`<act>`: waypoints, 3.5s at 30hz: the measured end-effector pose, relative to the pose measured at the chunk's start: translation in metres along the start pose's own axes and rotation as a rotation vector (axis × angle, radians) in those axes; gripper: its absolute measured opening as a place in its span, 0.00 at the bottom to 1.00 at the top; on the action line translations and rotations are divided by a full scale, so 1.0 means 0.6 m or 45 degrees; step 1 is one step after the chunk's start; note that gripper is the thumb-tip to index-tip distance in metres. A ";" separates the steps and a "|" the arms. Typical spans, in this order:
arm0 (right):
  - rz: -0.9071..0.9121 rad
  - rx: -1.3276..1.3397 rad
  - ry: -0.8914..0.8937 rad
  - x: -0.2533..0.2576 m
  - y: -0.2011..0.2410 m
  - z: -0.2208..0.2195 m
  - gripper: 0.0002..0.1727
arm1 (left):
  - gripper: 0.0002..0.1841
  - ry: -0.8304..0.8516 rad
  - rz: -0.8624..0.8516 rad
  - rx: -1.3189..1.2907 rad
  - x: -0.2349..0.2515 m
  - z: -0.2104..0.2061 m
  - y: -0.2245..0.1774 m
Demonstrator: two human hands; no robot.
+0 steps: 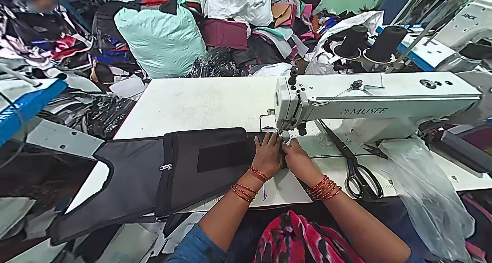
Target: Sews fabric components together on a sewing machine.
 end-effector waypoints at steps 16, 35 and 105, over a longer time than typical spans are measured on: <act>0.004 0.093 -0.002 0.010 0.000 0.003 0.23 | 0.26 -0.076 -0.062 -0.072 0.005 0.006 0.007; -0.030 0.086 0.040 0.025 -0.001 0.005 0.24 | 0.23 -0.138 -0.104 -0.089 0.020 0.012 0.020; -0.130 1.254 0.629 -0.282 -0.168 -0.067 0.48 | 0.13 -0.117 0.490 -1.011 -0.037 0.007 0.097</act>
Point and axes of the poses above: each hand's wrist, its own x-axis towards the middle knuckle, its own z-axis out of the back of the hand, y = z × x, the point moved 9 cm from there along x, towards the middle knuckle, and after that the axes turned 3 degrees about x, right-handed, at the moved point
